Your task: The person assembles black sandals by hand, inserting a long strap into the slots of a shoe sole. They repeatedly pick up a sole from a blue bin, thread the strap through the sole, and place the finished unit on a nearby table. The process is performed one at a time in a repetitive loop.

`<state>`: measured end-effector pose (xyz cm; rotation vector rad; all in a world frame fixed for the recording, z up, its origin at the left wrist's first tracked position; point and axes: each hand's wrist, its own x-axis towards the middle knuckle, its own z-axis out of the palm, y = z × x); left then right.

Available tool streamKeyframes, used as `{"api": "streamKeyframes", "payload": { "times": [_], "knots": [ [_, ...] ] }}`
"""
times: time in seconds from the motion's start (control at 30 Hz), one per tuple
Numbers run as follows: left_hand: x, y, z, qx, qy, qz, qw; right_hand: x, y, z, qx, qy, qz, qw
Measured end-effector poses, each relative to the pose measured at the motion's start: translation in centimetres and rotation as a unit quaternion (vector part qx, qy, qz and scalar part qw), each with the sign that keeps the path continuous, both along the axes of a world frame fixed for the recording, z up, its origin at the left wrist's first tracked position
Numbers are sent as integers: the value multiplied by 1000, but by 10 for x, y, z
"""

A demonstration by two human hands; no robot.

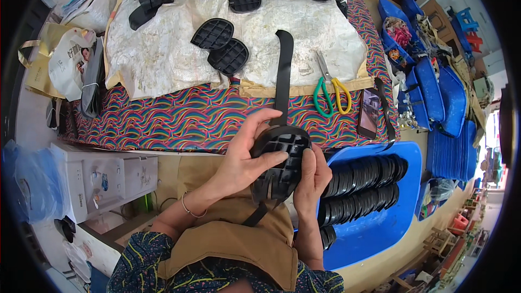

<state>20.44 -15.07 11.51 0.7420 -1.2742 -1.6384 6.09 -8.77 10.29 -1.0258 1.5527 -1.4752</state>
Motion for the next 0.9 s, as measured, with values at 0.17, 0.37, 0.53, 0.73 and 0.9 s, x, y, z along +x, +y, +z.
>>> {"api": "streamKeyframes", "payload": {
  "times": [0.17,0.37,0.53,0.73,0.9],
  "knots": [
    [1,-13,-7,89,84,-86,989,9,-2,-9,-80,-7,-64,995],
    [9,-12,-14,280,273,-180,903,-13,2,-4,-64,-61,-43,995],
    [0,-6,-28,254,269,-146,918,-22,2,2,-108,0,-114,988],
    [-4,28,1,187,26,-108,976,-25,-3,-8,-122,108,-153,975],
    [-14,35,-12,51,-20,-14,998,-21,2,-8,-114,126,-163,972]
  ]
}}
